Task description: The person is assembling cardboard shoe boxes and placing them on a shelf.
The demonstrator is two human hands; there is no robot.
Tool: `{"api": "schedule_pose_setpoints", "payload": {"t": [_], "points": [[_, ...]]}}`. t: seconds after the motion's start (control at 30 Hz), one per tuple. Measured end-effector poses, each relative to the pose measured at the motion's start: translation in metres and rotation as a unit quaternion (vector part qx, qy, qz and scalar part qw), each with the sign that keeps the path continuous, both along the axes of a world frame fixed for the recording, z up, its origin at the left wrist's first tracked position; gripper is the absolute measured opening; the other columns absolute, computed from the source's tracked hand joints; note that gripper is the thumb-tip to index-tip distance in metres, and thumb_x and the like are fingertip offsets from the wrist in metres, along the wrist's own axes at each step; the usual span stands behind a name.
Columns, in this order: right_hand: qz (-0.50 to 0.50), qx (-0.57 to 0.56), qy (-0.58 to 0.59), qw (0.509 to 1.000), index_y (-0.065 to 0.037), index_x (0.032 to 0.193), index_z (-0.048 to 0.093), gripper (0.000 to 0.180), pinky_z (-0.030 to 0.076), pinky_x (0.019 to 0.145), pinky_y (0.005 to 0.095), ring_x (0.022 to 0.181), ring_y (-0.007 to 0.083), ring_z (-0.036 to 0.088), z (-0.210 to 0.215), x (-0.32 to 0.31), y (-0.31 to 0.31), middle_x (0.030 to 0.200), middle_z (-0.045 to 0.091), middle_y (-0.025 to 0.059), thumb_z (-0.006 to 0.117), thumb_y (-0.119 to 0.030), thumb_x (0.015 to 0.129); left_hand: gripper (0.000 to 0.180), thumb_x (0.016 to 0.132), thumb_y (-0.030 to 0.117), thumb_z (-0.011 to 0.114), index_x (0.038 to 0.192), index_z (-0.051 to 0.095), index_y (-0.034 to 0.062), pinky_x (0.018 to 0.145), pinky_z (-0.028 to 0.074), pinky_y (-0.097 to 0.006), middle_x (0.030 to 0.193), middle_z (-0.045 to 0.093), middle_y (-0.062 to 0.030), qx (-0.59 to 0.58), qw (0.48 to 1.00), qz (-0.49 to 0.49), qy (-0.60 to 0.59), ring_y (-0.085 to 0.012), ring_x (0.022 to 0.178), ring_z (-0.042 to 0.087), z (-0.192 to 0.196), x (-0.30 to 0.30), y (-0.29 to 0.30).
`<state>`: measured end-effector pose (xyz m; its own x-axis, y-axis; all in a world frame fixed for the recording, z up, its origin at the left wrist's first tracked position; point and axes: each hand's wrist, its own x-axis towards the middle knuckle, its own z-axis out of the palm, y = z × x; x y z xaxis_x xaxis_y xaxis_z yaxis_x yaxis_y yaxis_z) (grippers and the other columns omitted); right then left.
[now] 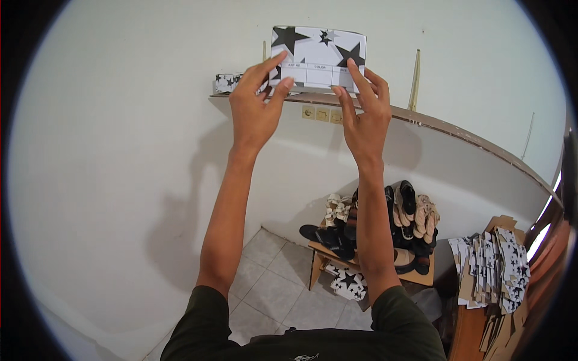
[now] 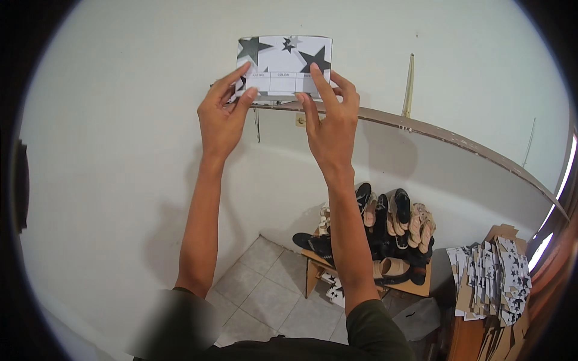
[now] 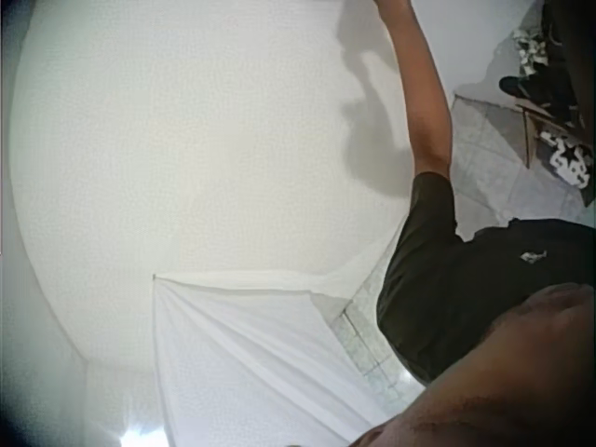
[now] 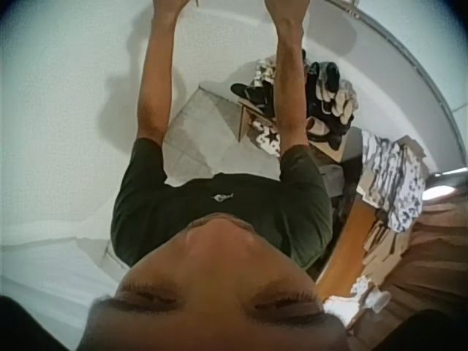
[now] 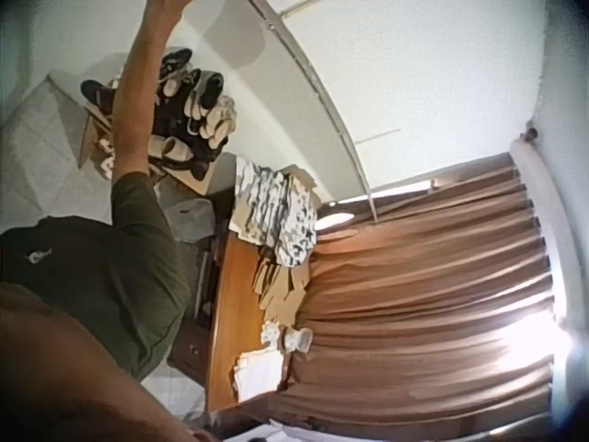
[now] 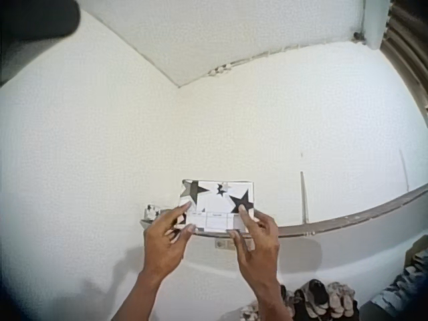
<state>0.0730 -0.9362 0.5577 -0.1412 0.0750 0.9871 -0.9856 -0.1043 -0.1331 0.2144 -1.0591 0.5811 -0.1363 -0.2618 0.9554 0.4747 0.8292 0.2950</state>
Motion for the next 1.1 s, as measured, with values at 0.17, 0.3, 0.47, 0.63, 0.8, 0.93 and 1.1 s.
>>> {"api": "schedule_pose_setpoints", "payload": {"t": [0.17, 0.3, 0.47, 0.63, 0.8, 0.93, 1.1], "points": [[0.019, -0.009, -0.013, 1.0, -0.019, 0.137, 0.065, 0.046, 0.053, 0.086, 0.0402, 0.108, 0.0303, 0.057, 0.011, -0.048, -0.066, 0.13, 0.056, 0.0185, 0.074, -0.022, 0.093, 0.039, 0.094, 0.013, 0.074, 0.132, 0.067, 0.0086, 0.097, 0.055, -0.033, 0.129, 0.062, -0.0077, 0.006, 1.0, -0.008, -0.015, -0.0188, 0.113, 0.062, 0.013, -0.048, -0.07], [-0.02, -0.012, 0.003, 1.0, -0.019, 0.137, 0.065, 0.045, 0.053, 0.085, 0.04, 0.109, 0.0304, 0.057, 0.009, -0.085, -0.107, 0.13, 0.055, 0.0183, 0.074, -0.023, 0.093, 0.038, 0.093, 0.014, 0.075, 0.13, 0.068, 0.0126, 0.087, 0.056, -0.031, 0.121, 0.064, -0.0067, -0.014, 1.0, -0.018, 0.011, -0.0172, 0.105, 0.063, 0.006, -0.094, -0.121], [-0.055, 0.021, -0.022, 0.998, -0.019, 0.137, 0.065, 0.045, 0.053, 0.085, 0.04, 0.11, 0.0305, 0.056, 0.005, -0.113, -0.154, 0.131, 0.055, 0.0181, 0.074, -0.021, 0.093, 0.039, 0.091, 0.016, 0.076, 0.129, 0.069, 0.0151, 0.077, 0.056, -0.029, 0.112, 0.065, -0.0063, 0.001, 0.998, -0.065, 0.014, -0.0159, 0.098, 0.062, -0.001, -0.14, -0.185], [-0.077, 0.022, -0.049, 0.996, -0.018, 0.136, 0.065, 0.045, 0.052, 0.087, 0.0406, 0.113, 0.0317, 0.056, -0.003, -0.143, -0.214, 0.131, 0.055, 0.0184, 0.074, -0.019, 0.093, 0.041, 0.093, 0.009, 0.073, 0.133, 0.065, 0.0081, 0.088, 0.056, -0.028, 0.13, 0.062, -0.0078, 0.004, 0.993, -0.107, -0.051, -0.0177, 0.107, 0.065, -0.004, -0.178, -0.254], [-0.114, 0.042, -0.074, 0.99, -0.017, 0.136, 0.064, 0.045, 0.052, 0.087, 0.0413, 0.114, 0.0321, 0.057, -0.019, -0.18, -0.264, 0.13, 0.055, 0.0191, 0.074, -0.018, 0.092, 0.043, 0.092, 0.011, 0.074, 0.134, 0.063, 0.0091, 0.09, 0.058, -0.032, 0.127, 0.061, -0.0075, -0.006, 0.986, -0.143, -0.082, -0.0218, 0.112, 0.063, -0.016, -0.226, -0.317], [-0.126, 0.054, -0.091, 0.986, -0.016, 0.136, 0.064, 0.046, 0.053, 0.086, 0.0413, 0.115, 0.0324, 0.057, -0.039, -0.192, -0.288, 0.129, 0.055, 0.0192, 0.075, -0.017, 0.092, 0.043, 0.092, 0.011, 0.074, 0.133, 0.063, 0.0101, 0.091, 0.058, -0.033, 0.126, 0.061, -0.0078, -0.009, 0.98, -0.159, -0.115, -0.0228, 0.112, 0.064, -0.032, -0.247, -0.351], [-0.188, 0.09, -0.084, 0.974, -0.012, 0.133, 0.064, 0.045, 0.055, 0.084, 0.0411, 0.118, 0.0341, 0.058, -0.053, -0.196, -0.29, 0.131, 0.056, 0.0212, 0.076, -0.015, 0.09, 0.039, 0.091, 0.011, 0.074, 0.127, 0.061, 0.0072, 0.087, 0.059, -0.039, 0.119, 0.064, -0.0117, -0.072, 0.981, -0.107, -0.148, -0.0262, 0.108, 0.066, -0.044, -0.253, -0.362]]}}
